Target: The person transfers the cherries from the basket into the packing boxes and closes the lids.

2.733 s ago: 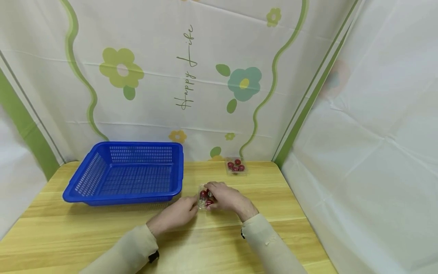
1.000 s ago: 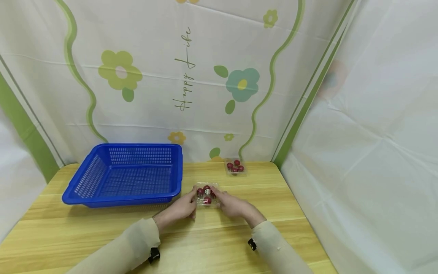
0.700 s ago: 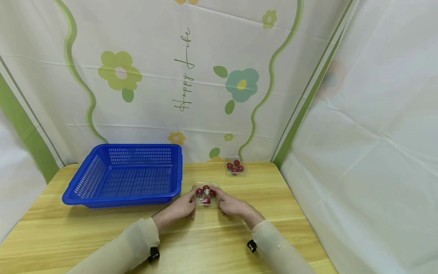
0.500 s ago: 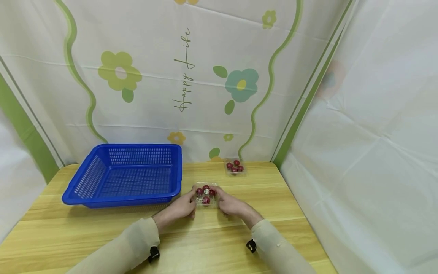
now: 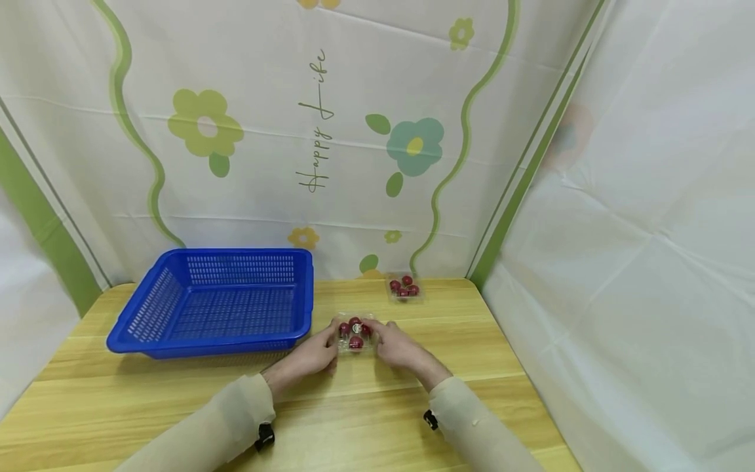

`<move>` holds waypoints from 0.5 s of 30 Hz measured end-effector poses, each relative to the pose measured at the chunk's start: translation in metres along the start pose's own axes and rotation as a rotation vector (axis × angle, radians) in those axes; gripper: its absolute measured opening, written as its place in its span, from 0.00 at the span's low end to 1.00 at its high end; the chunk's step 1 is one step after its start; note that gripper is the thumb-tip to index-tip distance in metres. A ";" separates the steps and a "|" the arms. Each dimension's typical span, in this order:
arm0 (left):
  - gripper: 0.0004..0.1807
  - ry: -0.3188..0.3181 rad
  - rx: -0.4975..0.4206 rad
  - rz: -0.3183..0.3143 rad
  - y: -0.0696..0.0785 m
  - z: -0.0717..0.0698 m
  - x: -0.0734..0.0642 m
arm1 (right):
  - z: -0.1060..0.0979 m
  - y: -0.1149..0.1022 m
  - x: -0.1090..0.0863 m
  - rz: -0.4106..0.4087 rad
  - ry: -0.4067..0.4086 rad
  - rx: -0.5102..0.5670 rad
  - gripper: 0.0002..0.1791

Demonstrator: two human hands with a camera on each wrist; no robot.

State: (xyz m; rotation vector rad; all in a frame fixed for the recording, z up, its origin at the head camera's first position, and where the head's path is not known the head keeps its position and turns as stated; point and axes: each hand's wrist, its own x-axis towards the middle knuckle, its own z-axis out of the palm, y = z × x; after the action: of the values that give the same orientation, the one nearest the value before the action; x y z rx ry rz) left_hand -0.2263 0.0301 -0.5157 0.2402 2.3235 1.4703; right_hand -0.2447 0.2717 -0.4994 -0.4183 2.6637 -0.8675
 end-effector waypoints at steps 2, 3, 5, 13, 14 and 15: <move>0.43 0.003 0.009 0.013 0.000 0.001 0.000 | 0.000 -0.005 0.000 -0.015 0.083 -0.135 0.38; 0.43 0.002 0.013 0.022 0.000 0.001 0.000 | 0.001 -0.008 0.000 -0.015 0.117 -0.183 0.35; 0.44 -0.003 0.014 0.036 0.000 0.002 0.000 | 0.002 -0.014 0.000 -0.018 0.179 -0.251 0.31; 0.40 -0.006 0.060 0.099 0.003 0.006 -0.003 | 0.014 -0.031 -0.001 -0.081 0.223 -0.384 0.28; 0.38 -0.002 0.066 0.097 0.004 0.006 -0.003 | 0.016 -0.031 -0.001 -0.079 0.226 -0.392 0.27; 0.38 0.001 0.071 0.095 0.005 0.006 -0.003 | 0.017 -0.030 -0.001 -0.074 0.231 -0.400 0.27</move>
State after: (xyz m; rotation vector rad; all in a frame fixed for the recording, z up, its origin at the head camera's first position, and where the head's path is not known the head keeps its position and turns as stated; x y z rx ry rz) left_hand -0.2215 0.0363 -0.5132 0.3740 2.3977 1.4338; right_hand -0.2318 0.2402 -0.4936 -0.5395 3.0601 -0.4151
